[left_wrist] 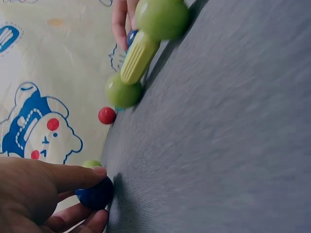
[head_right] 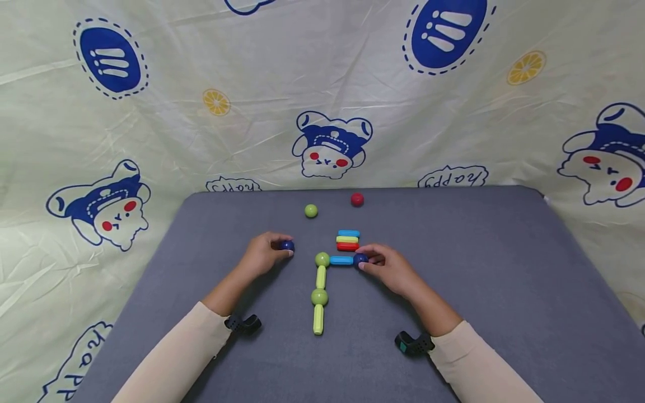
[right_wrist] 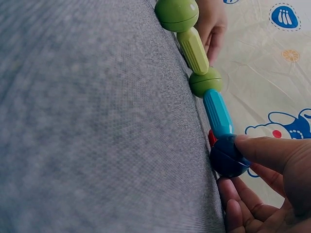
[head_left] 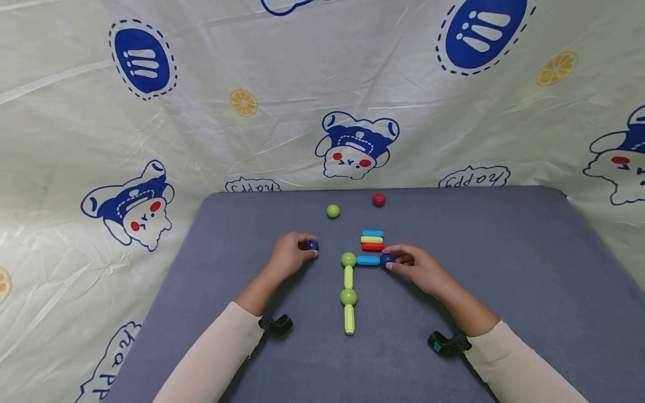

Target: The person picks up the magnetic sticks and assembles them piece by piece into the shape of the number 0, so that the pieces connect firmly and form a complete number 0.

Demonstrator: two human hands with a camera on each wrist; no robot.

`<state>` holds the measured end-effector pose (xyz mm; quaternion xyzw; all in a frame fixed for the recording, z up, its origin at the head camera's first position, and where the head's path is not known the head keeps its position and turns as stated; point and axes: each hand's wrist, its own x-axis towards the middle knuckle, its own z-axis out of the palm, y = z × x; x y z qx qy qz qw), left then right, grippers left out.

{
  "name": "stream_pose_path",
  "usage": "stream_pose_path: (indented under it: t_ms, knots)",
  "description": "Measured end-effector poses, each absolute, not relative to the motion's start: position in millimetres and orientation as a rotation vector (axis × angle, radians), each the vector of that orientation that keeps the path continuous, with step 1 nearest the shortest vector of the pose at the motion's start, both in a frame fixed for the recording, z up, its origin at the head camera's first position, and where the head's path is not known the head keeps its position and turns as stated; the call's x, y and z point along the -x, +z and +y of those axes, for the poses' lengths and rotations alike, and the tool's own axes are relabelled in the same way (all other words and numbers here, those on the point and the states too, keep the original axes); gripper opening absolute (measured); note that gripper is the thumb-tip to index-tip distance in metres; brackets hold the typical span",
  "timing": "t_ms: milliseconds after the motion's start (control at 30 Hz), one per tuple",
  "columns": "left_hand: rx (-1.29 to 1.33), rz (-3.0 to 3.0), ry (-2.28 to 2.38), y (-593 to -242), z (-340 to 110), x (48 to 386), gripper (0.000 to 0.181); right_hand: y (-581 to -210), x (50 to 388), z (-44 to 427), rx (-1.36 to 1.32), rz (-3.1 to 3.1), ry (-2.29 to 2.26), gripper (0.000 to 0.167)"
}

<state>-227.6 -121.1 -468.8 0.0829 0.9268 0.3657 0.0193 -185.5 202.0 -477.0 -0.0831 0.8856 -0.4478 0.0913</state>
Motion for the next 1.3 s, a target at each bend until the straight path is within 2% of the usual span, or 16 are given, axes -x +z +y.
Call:
stream_pose_path:
  t_ms: [1000, 1300]
  knots:
    - [-0.396, 2.532, 1.345, -469, -123, 131, 0.031, -476, 183, 199, 0.223, 2.608, -1.396, 0.034]
    - [-0.419, 2.492, 1.244, -462, -120, 109, 0.033, -476, 183, 199, 0.220, 2.611, -1.394, 0.034]
